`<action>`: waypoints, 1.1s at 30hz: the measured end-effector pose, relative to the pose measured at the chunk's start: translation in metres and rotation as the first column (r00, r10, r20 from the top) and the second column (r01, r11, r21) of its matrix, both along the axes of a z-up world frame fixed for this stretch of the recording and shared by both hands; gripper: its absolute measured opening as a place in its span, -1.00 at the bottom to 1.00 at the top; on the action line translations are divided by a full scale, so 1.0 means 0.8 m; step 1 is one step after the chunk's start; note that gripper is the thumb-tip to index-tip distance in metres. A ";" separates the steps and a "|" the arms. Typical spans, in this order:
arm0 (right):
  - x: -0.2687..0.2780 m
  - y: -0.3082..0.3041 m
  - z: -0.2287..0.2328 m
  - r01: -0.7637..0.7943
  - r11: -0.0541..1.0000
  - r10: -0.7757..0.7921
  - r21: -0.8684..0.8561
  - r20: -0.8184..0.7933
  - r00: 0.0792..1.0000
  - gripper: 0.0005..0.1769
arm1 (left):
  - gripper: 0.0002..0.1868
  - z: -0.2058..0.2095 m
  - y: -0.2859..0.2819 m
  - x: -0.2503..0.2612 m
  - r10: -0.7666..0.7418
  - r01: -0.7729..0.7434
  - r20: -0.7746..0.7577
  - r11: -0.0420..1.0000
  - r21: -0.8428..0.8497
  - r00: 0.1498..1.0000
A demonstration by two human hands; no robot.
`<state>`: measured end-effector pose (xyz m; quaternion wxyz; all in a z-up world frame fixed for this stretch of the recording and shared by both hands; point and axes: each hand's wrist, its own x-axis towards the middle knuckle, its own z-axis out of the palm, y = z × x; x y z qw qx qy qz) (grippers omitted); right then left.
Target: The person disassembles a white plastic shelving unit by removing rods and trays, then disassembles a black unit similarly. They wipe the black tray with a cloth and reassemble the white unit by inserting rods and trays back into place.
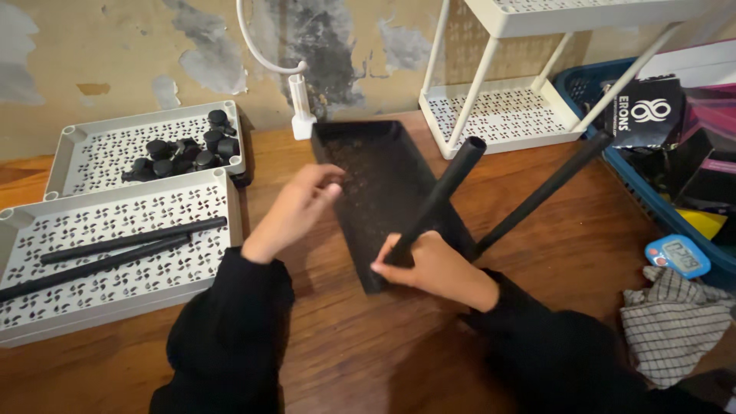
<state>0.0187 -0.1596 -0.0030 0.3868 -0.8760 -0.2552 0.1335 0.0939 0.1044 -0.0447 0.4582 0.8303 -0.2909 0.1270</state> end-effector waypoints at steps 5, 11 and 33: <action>0.031 0.005 -0.067 0.016 0.982 -0.095 0.189 0.417 0.904 -0.74 | -0.40 0.034 -0.068 -0.076 -0.181 0.171 -0.204 0.983 -0.063 0.962; 0.047 0.007 -0.111 0.067 0.998 -0.068 0.018 0.390 0.918 -0.70 | -0.70 0.045 -0.102 -0.084 0.039 -0.037 -0.201 0.999 0.011 0.979; 0.086 -0.001 -0.189 0.040 0.919 0.269 -0.392 0.699 0.662 -0.32 | -0.69 -0.138 -0.016 0.007 -0.233 0.234 -0.017 0.969 0.078 0.972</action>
